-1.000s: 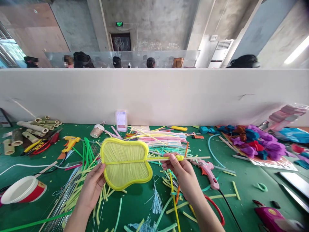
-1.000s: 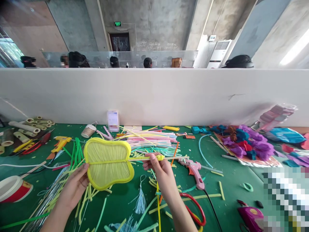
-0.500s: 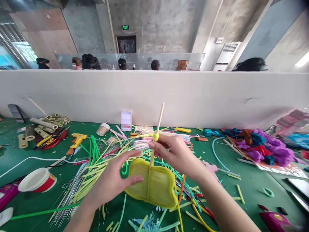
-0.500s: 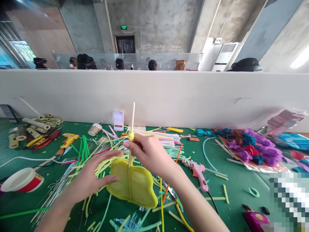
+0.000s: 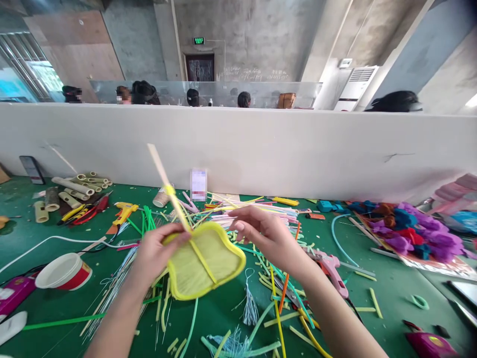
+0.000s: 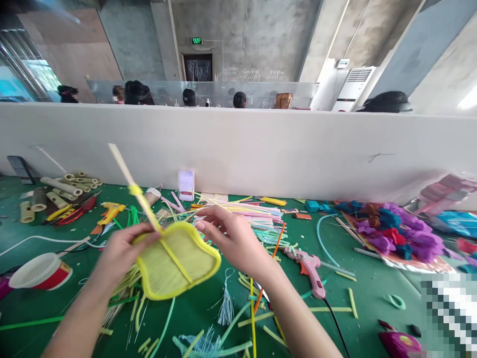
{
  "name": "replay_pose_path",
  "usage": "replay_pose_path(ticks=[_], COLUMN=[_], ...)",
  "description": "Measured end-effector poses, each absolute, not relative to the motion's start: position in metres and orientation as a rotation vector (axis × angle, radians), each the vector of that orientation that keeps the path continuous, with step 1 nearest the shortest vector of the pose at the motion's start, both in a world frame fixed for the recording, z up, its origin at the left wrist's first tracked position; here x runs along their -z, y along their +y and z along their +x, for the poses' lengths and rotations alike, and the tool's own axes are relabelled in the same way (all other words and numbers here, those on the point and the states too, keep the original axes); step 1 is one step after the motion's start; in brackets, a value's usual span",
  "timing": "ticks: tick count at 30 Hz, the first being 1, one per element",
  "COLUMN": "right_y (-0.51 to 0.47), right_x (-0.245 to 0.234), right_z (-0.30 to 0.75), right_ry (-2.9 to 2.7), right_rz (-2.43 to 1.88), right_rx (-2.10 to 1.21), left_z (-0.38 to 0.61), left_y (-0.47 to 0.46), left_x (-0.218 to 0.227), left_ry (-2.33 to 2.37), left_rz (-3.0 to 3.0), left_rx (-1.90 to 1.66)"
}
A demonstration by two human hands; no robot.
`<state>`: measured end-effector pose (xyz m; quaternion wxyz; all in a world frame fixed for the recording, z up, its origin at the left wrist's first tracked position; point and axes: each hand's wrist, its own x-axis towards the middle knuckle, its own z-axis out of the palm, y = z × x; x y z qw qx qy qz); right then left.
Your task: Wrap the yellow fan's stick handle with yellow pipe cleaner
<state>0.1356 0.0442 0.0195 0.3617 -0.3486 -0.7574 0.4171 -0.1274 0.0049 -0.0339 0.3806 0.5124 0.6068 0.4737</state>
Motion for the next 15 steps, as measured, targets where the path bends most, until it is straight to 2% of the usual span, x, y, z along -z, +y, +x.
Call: replay_pose_path(ticks=[5,8,13,15], right_y=[0.045,0.045,0.04,0.038], right_x=[0.003,0.02,0.034,0.04], right_z=[0.182,0.203,0.21,0.209], right_ry=[-1.93,-1.86,-1.886,-1.967], right_rz=[-1.341,-1.541,-1.693,-1.82], right_rx=[-0.645,-0.415,-0.357,-0.377], left_z=[-0.201,-0.222,-0.246,-0.251], left_y=[-0.005,-0.016,-0.038,-0.047], left_x=[0.028,0.032,0.052,0.057], left_ry=[1.789,1.844,1.849,1.999], left_rz=[0.919,0.79,0.693,0.717], left_rx=[-1.622,-1.688,-1.798,-1.816])
